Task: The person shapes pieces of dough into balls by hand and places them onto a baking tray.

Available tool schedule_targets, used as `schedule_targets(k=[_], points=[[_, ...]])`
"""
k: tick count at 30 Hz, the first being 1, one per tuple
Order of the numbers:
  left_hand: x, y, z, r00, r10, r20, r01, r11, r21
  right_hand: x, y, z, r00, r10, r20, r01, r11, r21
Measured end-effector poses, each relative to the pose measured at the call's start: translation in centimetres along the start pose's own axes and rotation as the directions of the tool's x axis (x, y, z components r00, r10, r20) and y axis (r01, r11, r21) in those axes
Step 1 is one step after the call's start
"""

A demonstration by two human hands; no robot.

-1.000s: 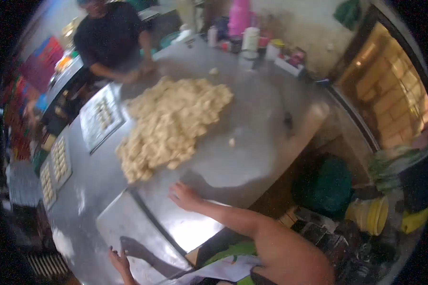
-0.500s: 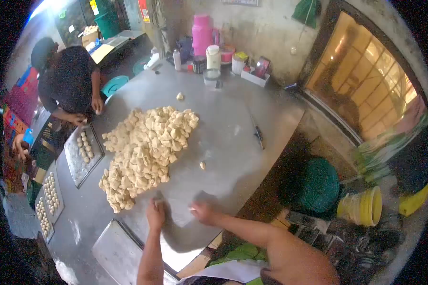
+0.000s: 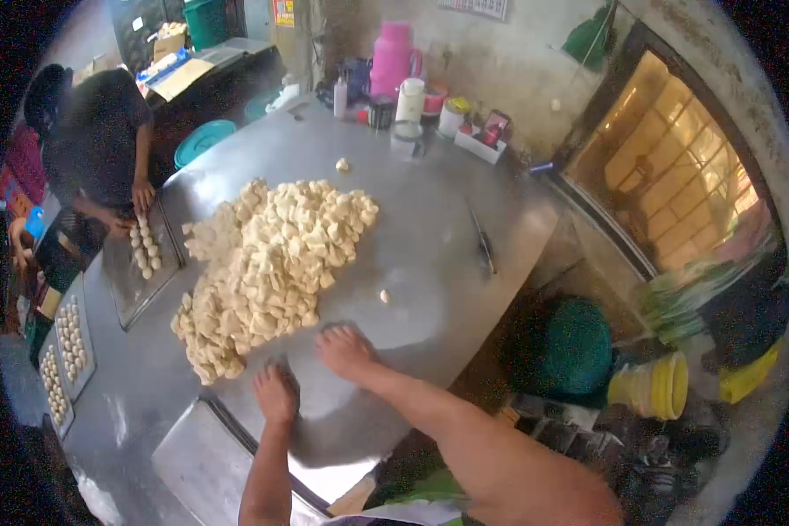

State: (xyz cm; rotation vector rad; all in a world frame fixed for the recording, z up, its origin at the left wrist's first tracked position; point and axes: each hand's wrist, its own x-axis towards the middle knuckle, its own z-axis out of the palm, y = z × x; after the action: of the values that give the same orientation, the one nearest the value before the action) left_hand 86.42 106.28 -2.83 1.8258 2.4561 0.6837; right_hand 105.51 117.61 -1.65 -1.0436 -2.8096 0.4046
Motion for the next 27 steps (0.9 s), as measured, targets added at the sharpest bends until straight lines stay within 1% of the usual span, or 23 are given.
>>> schedule_targets(k=[1, 2, 3, 4, 5, 6, 7, 8, 10, 11, 13, 15, 16, 18, 19, 20, 21, 22, 23, 24, 25, 26, 27], points=[[0.2, -0.1, 0.1, 0.994, -0.034, 0.108, 0.04, 0.998, -0.053, -0.3, -0.9, 1.4, 0.995, 0.035, -0.093, -0.033, 0.999, 0.027], [-0.8, 0.3, -0.2, 0.994, -0.027, 0.102, 0.031, 0.998, -0.047, -0.1, -1.6, 2.0, 0.977, 0.069, -0.201, -0.06, 0.997, 0.051], [-2.9, 1.1, -0.4, 0.998, 0.009, 0.064, -0.003, 0.995, -0.096, 0.0, -2.2, 2.3, 0.946, 0.102, -0.308, -0.082, 0.994, 0.076], [-4.7, 2.1, -0.4, 0.999, 0.038, 0.014, -0.036, 0.988, -0.148, -1.3, -2.3, 2.2, 0.969, 0.133, -0.207, -0.114, 0.988, 0.102], [-7.1, 2.5, -1.0, 0.999, 0.041, 0.015, -0.038, 0.987, -0.158, -4.0, -2.0, 2.7, 0.982, 0.163, -0.098, -0.15, 0.98, 0.127], [-9.3, 2.3, -1.9, 0.998, 0.049, 0.026, -0.044, 0.985, -0.167, -6.7, -0.5, 4.7, 0.952, 0.014, -0.305, 0.009, 0.997, 0.076], [-10.0, 1.6, -2.7, 0.998, 0.054, 0.023, -0.05, 0.985, -0.163, -8.3, 1.2, 6.1, 0.86, -0.137, -0.491, 0.152, 0.988, -0.01], [-10.2, 0.5, -3.2, 0.997, 0.077, 0.012, -0.075, 0.991, -0.111, -8.5, 1.9, 4.8, 0.858, -0.135, -0.496, 0.15, 0.989, -0.01], [-10.3, -1.0, -3.2, 0.994, 0.111, 0.003, -0.111, 0.994, -0.022, -8.5, 4.3, 2.2, 0.911, -0.161, -0.38, 0.177, 0.984, 0.009], [-9.1, -1.3, -3.2, 0.994, 0.111, 0.014, -0.11, 0.994, -0.025, -8.0, 4.8, 1.7, 0.933, -0.17, -0.319, 0.187, 0.982, 0.026], [-2.9, -0.7, -2.6, 0.986, 0.152, -0.068, -0.152, 0.988, 0.012, -3.2, 4.6, 2.2, 0.932, -0.143, -0.334, 0.104, 0.986, -0.133], [1.1, 0.1, -0.5, 0.992, 0.115, -0.048, -0.115, 0.993, 0.002, 1.4, 3.2, 1.6, 0.943, -0.068, -0.326, 0.064, 0.998, -0.022], [0.4, 0.9, 0.1, 0.993, 0.111, -0.034, -0.111, 0.994, -0.001, 1.8, 1.8, 1.8, 0.947, -0.061, -0.315, 0.06, 0.998, -0.016], [0.1, 3.1, 0.4, 0.984, -0.013, 0.18, 0.029, 0.996, -0.088, 2.9, -0.3, 0.9, 0.989, 0.1, -0.112, -0.106, 0.993, -0.046], [0.3, 4.1, 0.1, 0.958, -0.066, 0.279, 0.103, 0.988, -0.119, 1.4, -1.6, 0.3, 0.985, 0.17, -0.011, -0.169, 0.983, 0.071], [-1.8, 4.7, -0.3, 0.984, 0.032, 0.175, -0.005, 0.988, -0.157, -1.1, -2.8, 0.1, 0.971, 0.223, 0.091, -0.236, 0.956, 0.176], [-5.1, 4.4, -0.9, 0.989, 0.127, 0.075, -0.112, 0.977, -0.18, -4.5, -2.1, 2.9, 0.993, -0.036, -0.11, 0.05, 0.991, 0.127], [-7.3, 3.6, -2.1, 0.989, 0.128, 0.076, -0.113, 0.979, -0.171, -7.6, -0.6, 5.3, 0.912, -0.294, -0.284, 0.315, 0.948, 0.03], [-8.9, 2.9, -3.5, 0.981, 0.177, 0.074, -0.164, 0.973, -0.161, -9.0, 0.7, 4.3, 0.911, -0.295, -0.288, 0.317, 0.948, 0.032], [-9.1, 2.3, -3.8, 0.971, 0.228, 0.071, -0.216, 0.964, -0.155, -10.0, 2.3, 3.4, 0.929, -0.293, -0.225, 0.311, 0.949, 0.046], [-8.1, 1.7, -3.4, 0.97, 0.231, 0.073, -0.217, 0.963, -0.161, -10.3, 3.3, 2.5, 0.945, -0.287, -0.156, 0.3, 0.952, 0.062], [-6.8, 0.5, -3.2, 0.98, 0.199, 0.012, -0.198, 0.977, -0.08, -9.3, 3.4, 2.3, 0.949, -0.281, -0.146, 0.293, 0.954, 0.07], [-4.7, -0.5, -2.6, 0.983, 0.175, -0.061, -0.175, 0.985, 0.003, -6.3, 3.4, 1.7, 0.952, -0.226, -0.209, 0.235, 0.972, 0.022]])
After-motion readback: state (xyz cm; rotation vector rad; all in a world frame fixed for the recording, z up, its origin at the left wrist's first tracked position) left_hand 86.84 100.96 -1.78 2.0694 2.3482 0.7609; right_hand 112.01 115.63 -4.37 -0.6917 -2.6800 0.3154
